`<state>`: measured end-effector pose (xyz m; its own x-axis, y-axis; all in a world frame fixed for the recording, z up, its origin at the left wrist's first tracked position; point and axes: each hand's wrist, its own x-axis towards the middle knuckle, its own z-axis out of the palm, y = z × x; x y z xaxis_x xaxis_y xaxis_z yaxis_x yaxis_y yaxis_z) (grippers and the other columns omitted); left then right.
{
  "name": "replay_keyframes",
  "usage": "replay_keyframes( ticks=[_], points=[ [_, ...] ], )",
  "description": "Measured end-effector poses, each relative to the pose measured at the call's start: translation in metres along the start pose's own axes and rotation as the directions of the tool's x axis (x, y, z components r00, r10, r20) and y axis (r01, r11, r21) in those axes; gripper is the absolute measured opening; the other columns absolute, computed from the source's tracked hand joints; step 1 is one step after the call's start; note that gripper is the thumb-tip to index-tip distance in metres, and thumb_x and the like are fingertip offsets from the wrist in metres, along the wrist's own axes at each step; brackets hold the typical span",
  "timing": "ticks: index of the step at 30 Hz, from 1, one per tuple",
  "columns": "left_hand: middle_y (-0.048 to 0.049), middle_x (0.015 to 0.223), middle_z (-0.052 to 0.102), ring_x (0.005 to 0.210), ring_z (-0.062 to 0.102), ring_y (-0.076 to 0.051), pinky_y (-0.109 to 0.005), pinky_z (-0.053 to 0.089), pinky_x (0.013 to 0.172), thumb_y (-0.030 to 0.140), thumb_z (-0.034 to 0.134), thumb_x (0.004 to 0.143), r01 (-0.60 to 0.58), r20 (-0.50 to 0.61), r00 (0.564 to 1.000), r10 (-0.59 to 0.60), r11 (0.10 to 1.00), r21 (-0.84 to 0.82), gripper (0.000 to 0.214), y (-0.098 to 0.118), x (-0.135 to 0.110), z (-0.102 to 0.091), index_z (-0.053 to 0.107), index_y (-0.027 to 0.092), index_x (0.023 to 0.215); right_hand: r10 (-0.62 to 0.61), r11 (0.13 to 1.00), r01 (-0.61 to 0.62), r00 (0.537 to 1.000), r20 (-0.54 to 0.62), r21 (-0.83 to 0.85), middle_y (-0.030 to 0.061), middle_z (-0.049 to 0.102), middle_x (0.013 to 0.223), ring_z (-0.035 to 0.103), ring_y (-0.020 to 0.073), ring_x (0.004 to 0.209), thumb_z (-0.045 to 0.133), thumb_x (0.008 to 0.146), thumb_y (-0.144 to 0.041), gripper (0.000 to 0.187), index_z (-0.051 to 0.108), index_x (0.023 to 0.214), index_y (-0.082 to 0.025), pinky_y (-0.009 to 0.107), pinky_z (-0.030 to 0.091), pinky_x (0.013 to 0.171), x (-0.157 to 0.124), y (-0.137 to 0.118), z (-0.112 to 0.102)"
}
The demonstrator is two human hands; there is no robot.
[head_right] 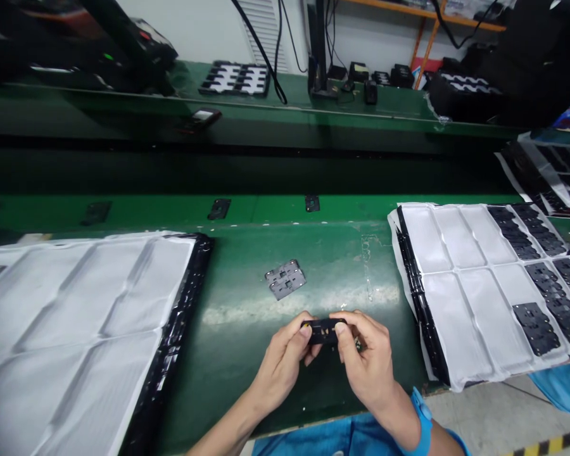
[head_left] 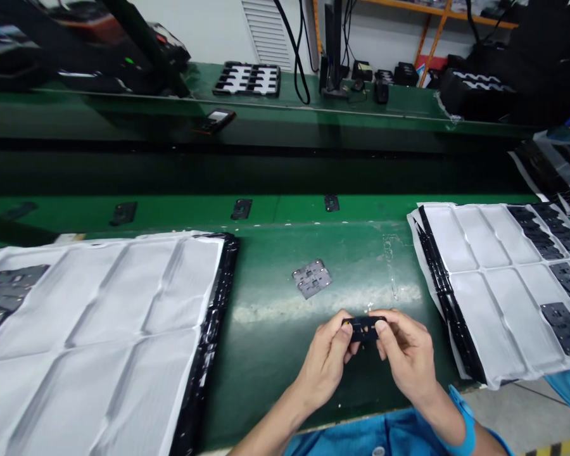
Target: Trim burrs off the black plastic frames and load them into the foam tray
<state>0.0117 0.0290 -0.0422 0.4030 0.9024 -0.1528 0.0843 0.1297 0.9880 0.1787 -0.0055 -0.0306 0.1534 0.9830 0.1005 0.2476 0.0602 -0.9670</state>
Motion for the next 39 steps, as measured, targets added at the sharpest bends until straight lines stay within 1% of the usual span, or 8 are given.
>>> replay_keyframes(
  ticks=[8, 11, 16, 20, 25, 28, 32, 39],
  points=[
    [0.0035, 0.058, 0.049, 0.051, 0.044, -0.013, -0.025, 0.036, 0.051, 0.058, 0.044, 0.099, 0.138, -0.063, 0.987, -0.146, 0.984, -0.116, 0.047, 0.007, 0.003, 0.0, 0.046, 0.023, 0.068, -0.095, 0.993, 0.098, 0.994, 0.053, -0.061, 0.0014, 0.063, 0.073, 0.059, 0.014, 0.055, 0.058, 0.104, -0.023, 0.022, 0.078, 0.113, -0.019, 0.027, 0.05, 0.057, 0.0, -0.001, -0.001],
    [0.0041, 0.053, 0.048, 0.047, 0.042, -0.012, -0.025, 0.034, 0.048, 0.051, 0.044, 0.099, 0.209, -0.08, 0.972, -0.222, 0.967, -0.148, 0.043, 0.012, 0.003, 0.003, 0.044, 0.024, 0.066, -0.051, 0.999, 0.051, 0.997, 0.066, -0.001, 0.0007, 0.063, 0.071, 0.058, 0.013, 0.052, 0.058, 0.104, -0.028, 0.023, 0.078, 0.111, -0.018, 0.027, 0.05, 0.056, 0.004, -0.005, -0.002],
    [0.0023, 0.057, 0.054, 0.048, 0.045, -0.013, -0.026, 0.035, 0.052, 0.052, 0.037, 0.104, 0.143, -0.044, 0.989, -0.144, 0.989, -0.022, 0.049, 0.019, -0.005, 0.003, 0.049, 0.022, 0.068, 0.2, 0.961, -0.222, 0.97, 0.137, 0.164, -0.0025, 0.058, 0.058, 0.054, 0.012, 0.046, 0.063, 0.1, -0.048, 0.037, 0.078, 0.103, -0.014, 0.024, 0.046, 0.049, 0.009, -0.009, -0.006],
    [0.004, 0.055, 0.048, 0.048, 0.046, -0.013, -0.026, 0.035, 0.053, 0.053, 0.034, 0.107, 0.06, -0.008, 0.998, -0.06, 0.991, 0.116, 0.052, 0.017, -0.011, 0.0, 0.05, 0.022, 0.07, 0.266, 0.935, -0.283, 0.958, 0.104, 0.215, -0.0037, 0.054, 0.055, 0.049, 0.0102, 0.043, 0.065, 0.096, -0.055, 0.042, 0.075, 0.091, -0.015, 0.022, 0.04, 0.045, 0.008, -0.009, -0.003],
    [0.003, 0.061, 0.052, 0.054, 0.052, -0.014, -0.026, 0.038, 0.058, 0.045, 0.033, 0.109, -0.043, 0.031, 0.999, 0.037, 0.977, 0.208, 0.046, 0.011, -0.013, -0.002, 0.052, 0.022, 0.073, 0.34, 0.894, -0.343, 0.938, 0.065, 0.288, -0.0051, 0.051, 0.056, 0.037, 0.0065, 0.041, 0.069, 0.091, -0.054, 0.04, 0.067, 0.078, -0.017, 0.018, 0.03, 0.039, 0.008, -0.007, 0.002],
    [0.0026, 0.061, 0.054, 0.054, 0.052, -0.014, -0.026, 0.039, 0.059, 0.044, 0.034, 0.109, -0.029, 0.083, 0.996, 0.013, 0.981, 0.191, 0.045, 0.014, -0.014, -0.005, 0.053, 0.022, 0.074, 0.394, 0.851, -0.406, 0.913, 0.106, 0.332, -0.0049, 0.052, 0.059, 0.034, 0.005, 0.043, 0.072, 0.089, -0.053, 0.039, 0.066, 0.076, -0.017, 0.016, 0.027, 0.039, 0.009, -0.005, 0.002],
    [0.0031, 0.064, 0.056, 0.056, 0.053, -0.013, -0.025, 0.04, 0.061, 0.047, 0.043, 0.106, 0.046, 0.157, 0.986, -0.057, 0.996, 0.07, 0.038, 0.021, -0.015, -0.015, 0.056, 0.021, 0.082, 0.377, 0.849, -0.406, 0.914, 0.15, 0.339, -0.0052, 0.052, 0.059, 0.032, 0.003, 0.039, 0.073, 0.088, -0.053, 0.039, 0.073, 0.083, -0.014, 0.017, 0.026, 0.037, 0.011, -0.001, -0.001],
    [0.0053, 0.062, 0.054, 0.055, 0.049, -0.012, -0.024, 0.037, 0.06, 0.041, 0.051, 0.1, 0.133, 0.081, 0.989, -0.128, 0.989, -0.066, 0.026, 0.027, -0.013, -0.025, 0.058, 0.019, 0.088, 0.353, 0.901, -0.372, 0.928, 0.123, 0.223, -0.0052, 0.051, 0.053, 0.037, 0.0052, 0.036, 0.073, 0.09, -0.054, 0.04, 0.076, 0.086, -0.014, 0.018, 0.029, 0.037, 0.014, -0.006, 0.0]
  ],
)
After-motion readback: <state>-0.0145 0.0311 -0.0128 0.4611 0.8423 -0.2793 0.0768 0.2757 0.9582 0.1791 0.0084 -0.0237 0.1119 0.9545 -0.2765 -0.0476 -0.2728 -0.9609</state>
